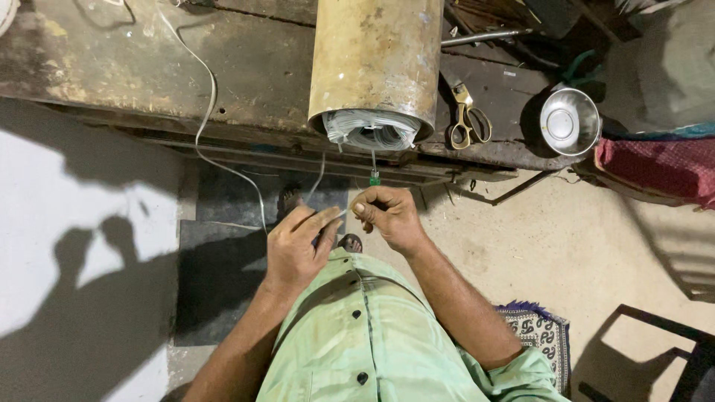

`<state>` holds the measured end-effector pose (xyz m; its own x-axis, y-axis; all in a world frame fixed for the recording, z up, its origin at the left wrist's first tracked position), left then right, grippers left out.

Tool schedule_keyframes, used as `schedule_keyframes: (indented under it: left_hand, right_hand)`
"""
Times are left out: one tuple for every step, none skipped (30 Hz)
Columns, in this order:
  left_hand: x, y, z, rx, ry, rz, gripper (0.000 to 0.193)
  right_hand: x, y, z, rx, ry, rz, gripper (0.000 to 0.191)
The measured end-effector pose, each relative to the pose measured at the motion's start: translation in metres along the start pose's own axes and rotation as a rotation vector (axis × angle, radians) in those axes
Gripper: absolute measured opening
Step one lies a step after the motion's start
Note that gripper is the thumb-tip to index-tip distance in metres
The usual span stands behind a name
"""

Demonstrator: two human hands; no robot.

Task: The person winds white insulated wire around a cylindrical cardboard form on a workbench. They use a green-handled screwdriver to press and align the wire, then cut the wire with scissors and continue winding. The process repeats with additional wire segments.

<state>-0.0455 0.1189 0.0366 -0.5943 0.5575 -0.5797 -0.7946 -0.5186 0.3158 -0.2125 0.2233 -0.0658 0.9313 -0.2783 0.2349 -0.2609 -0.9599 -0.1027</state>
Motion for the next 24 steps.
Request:
schedule_keyframes:
  left_hand:
    - [0.001, 0.002, -0.001, 0.011, 0.026, 0.004, 0.018]
    - [0.001, 0.003, -0.003, 0.021, 0.054, 0.009, 0.017]
    - [0.002, 0.005, -0.005, 0.020, 0.058, 0.006, 0.016]
    - [0.004, 0.007, -0.009, 0.020, 0.062, 0.004, 0.015]
    - [0.006, 0.010, -0.012, 0.021, 0.066, 0.004, 0.015]
    - [0.009, 0.012, -0.019, -0.073, -0.058, -0.021, 0.014]
    - [0.012, 0.013, -0.024, -0.166, -0.184, -0.047, 0.014]
    - [0.016, 0.014, -0.030, -0.257, -0.311, -0.075, 0.014]
    - [0.020, 0.015, -0.035, -0.310, -0.421, -0.087, 0.014]
    - [0.024, 0.016, -0.038, -0.363, -0.533, -0.102, 0.014]
    - [0.028, 0.016, -0.041, -0.419, -0.647, -0.118, 0.015]
    - [0.030, 0.016, -0.042, -0.455, -0.669, -0.141, 0.017]
    - [0.032, 0.016, -0.044, -0.490, -0.691, -0.164, 0.019]
    - [0.034, 0.016, -0.044, -0.524, -0.712, -0.186, 0.021]
    - [0.032, 0.018, -0.042, -0.446, -0.629, -0.165, 0.019]
    - [0.029, 0.019, -0.039, -0.367, -0.545, -0.142, 0.017]
    - [0.027, 0.021, -0.035, -0.288, -0.459, -0.120, 0.015]
    - [0.025, 0.022, -0.031, -0.213, -0.376, -0.088, 0.015]
    - [0.023, 0.024, -0.026, -0.136, -0.292, -0.055, 0.015]
    - [0.021, 0.025, -0.021, -0.060, -0.206, -0.024, 0.016]
    - [0.021, 0.026, -0.018, -0.050, -0.145, -0.013, 0.017]
    - [0.021, 0.026, -0.015, -0.041, -0.085, -0.003, 0.019]
    - [0.022, 0.026, -0.012, -0.034, -0.026, 0.005, 0.020]
    - [0.022, 0.026, -0.012, -0.043, -0.042, 0.009, 0.018]
  right_hand:
    - [-0.002, 0.000, 0.003, -0.001, 0.033, 0.008, 0.014]
    - [-0.004, 0.001, 0.006, -0.002, 0.066, 0.014, 0.015]
    - [-0.006, 0.001, 0.008, -0.001, 0.100, 0.020, 0.015]
    - [-0.008, 0.001, 0.009, -0.007, 0.128, 0.032, 0.014]
    - [-0.009, 0.002, 0.009, -0.013, 0.156, 0.044, 0.014]
    - [-0.011, 0.002, 0.008, -0.018, 0.185, 0.056, 0.013]
    - [-0.013, 0.003, 0.007, -0.027, 0.165, 0.060, 0.013]
    - [-0.015, 0.003, 0.005, -0.036, 0.145, 0.065, 0.012]
    - [-0.017, 0.004, 0.004, -0.046, 0.126, 0.071, 0.012]
    - [-0.018, 0.005, 0.002, -0.048, 0.108, 0.076, 0.011]
    - [-0.020, 0.006, 0.001, -0.048, 0.091, 0.084, 0.010]
    - [-0.022, 0.006, 0.000, -0.046, 0.074, 0.092, 0.010]
    - [-0.022, 0.006, 0.000, -0.044, 0.051, 0.084, 0.010]
    - [-0.023, 0.007, -0.001, -0.043, 0.027, 0.075, 0.010]
    - [-0.023, 0.007, -0.002, -0.042, 0.003, 0.066, 0.010]
    - [-0.024, 0.008, -0.002, -0.043, -0.013, 0.057, 0.010]
    - [-0.024, 0.008, -0.002, -0.044, -0.029, 0.048, 0.010]
    - [-0.024, 0.009, -0.002, -0.046, -0.044, 0.039, 0.009]
    - [-0.024, 0.009, -0.002, -0.034, -0.024, 0.045, 0.009]
    - [-0.024, 0.010, -0.002, -0.023, -0.002, 0.051, 0.009]
    - [-0.024, 0.010, -0.002, -0.013, 0.019, 0.057, 0.009]
    - [-0.024, 0.010, -0.003, -0.004, -0.014, 0.060, 0.009]
    - [-0.024, 0.010, -0.003, 0.009, -0.047, 0.063, 0.009]
    - [-0.024, 0.010, -0.004, 0.020, -0.079, 0.065, 0.009]
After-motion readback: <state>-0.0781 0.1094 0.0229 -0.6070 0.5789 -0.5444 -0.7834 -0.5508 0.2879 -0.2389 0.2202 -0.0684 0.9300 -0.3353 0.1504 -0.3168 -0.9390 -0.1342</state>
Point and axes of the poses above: each hand's wrist, its own y-axis towards the middle knuckle, its own x-axis out of the palm, z = x × y, the point moved 3 cm from there along y, towards the middle knuckle, and after that the axes turned 11 degrees about -z, right-handed, at the moved point
